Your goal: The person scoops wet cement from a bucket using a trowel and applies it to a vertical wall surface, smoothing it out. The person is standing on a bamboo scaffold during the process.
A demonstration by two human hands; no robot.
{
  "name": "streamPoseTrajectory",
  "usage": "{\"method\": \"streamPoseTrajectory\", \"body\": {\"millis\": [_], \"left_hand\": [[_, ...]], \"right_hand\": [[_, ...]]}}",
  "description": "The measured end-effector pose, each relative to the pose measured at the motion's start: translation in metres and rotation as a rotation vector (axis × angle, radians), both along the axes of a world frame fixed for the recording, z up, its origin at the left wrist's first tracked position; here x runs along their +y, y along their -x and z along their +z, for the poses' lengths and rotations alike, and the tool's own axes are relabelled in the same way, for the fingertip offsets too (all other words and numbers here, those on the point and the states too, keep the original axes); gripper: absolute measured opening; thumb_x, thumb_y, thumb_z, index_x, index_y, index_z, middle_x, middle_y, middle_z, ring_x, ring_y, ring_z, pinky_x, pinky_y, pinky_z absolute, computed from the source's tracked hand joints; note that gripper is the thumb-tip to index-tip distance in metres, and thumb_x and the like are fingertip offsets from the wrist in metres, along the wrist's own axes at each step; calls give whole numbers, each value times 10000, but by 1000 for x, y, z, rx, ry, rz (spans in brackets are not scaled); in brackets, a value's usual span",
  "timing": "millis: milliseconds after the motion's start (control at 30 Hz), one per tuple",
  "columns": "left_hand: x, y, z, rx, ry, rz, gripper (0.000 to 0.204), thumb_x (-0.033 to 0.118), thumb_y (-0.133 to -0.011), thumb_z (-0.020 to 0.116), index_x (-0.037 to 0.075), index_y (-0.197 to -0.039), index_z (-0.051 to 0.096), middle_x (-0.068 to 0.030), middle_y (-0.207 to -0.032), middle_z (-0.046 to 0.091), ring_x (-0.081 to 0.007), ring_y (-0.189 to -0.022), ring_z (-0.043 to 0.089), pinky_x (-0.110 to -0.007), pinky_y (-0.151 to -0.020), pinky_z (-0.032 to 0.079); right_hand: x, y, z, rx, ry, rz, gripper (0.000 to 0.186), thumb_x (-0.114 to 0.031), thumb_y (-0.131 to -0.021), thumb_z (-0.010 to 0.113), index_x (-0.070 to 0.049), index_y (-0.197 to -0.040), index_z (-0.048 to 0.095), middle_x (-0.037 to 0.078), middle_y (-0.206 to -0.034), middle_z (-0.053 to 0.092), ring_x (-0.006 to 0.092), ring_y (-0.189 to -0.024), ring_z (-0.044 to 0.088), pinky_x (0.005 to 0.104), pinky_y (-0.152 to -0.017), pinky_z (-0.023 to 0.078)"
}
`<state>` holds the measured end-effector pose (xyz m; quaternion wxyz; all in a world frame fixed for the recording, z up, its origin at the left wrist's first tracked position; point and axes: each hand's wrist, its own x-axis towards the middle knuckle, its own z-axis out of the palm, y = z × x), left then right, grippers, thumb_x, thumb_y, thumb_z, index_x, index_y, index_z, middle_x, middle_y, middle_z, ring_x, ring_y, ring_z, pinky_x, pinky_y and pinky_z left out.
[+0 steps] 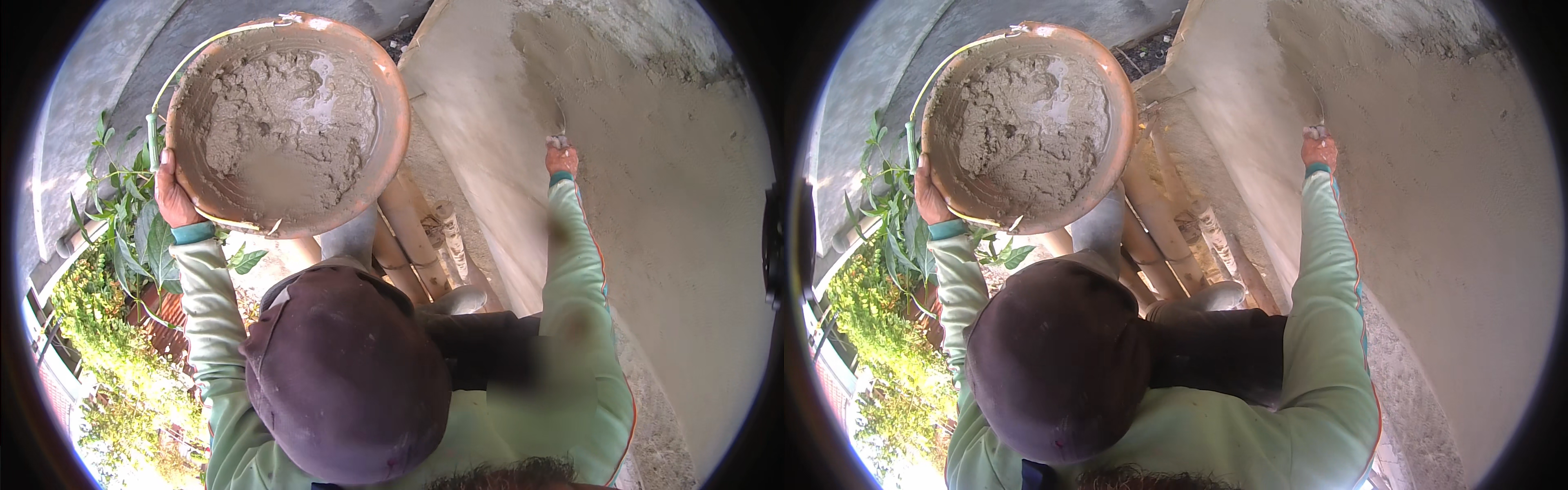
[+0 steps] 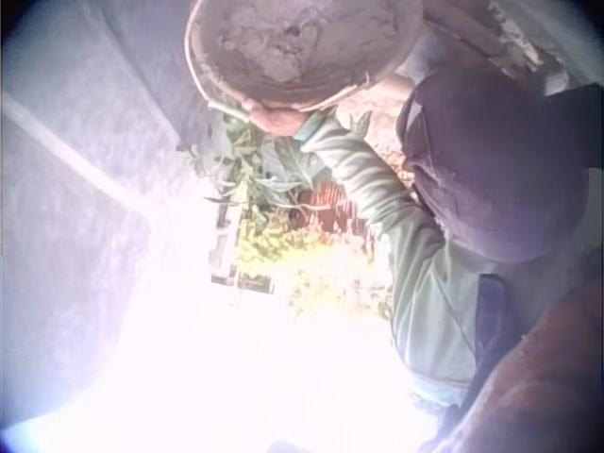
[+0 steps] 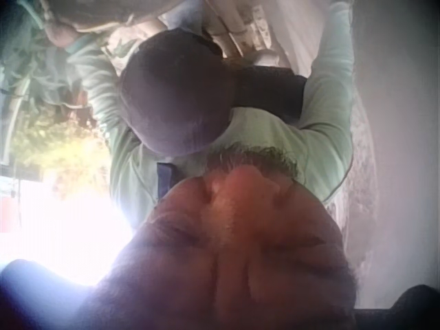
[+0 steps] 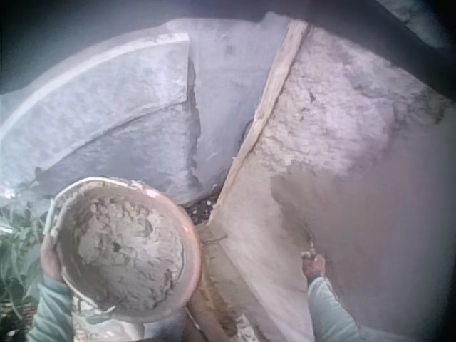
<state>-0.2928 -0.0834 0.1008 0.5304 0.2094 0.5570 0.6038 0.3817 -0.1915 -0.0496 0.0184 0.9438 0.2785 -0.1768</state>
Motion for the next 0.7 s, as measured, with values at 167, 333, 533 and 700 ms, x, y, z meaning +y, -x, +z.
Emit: {"method": "streamPoseTrajectory", "body": {"millis": [167,333,533,700], "left_hand": [[6,10,-11,77,2,-23,334,256,-992,605,-23,-1171,649,-129,-1115,706,-221,-970,677,-356,-895,538],[2,18,-10,18,40,-75,378,276,-997,599,-21,-1229,629,-138,-1150,698,-243,-1000,676,-374,-916,534],[4,24,-17,-11,34,-87,390,289,-1010,582,-15,-1251,626,-127,-1191,689,-237,-1048,662,-372,-946,517],[7,28,-20,-2,60,-91,404,313,-1010,580,-4,-1256,631,-121,-1205,688,-243,-1064,657,-371,-960,508]], "right_hand": [[-36,-16,18,-45,-329,100,370,-403,-893,674,-128,-1138,710,148,-1123,719,374,-1074,669,449,-923,512],[-37,-15,71,17,-438,53,355,-362,-898,680,-88,-1121,708,198,-1042,725,381,-1005,690,433,-875,518],[-45,-30,117,147,-614,5,357,-341,-931,677,-45,-1129,696,120,-949,719,238,-877,677,360,-782,527],[-43,-15,151,130,-729,-5,335,-328,-986,631,-33,-1135,687,36,-889,669,120,-778,610,282,-655,508]]}}
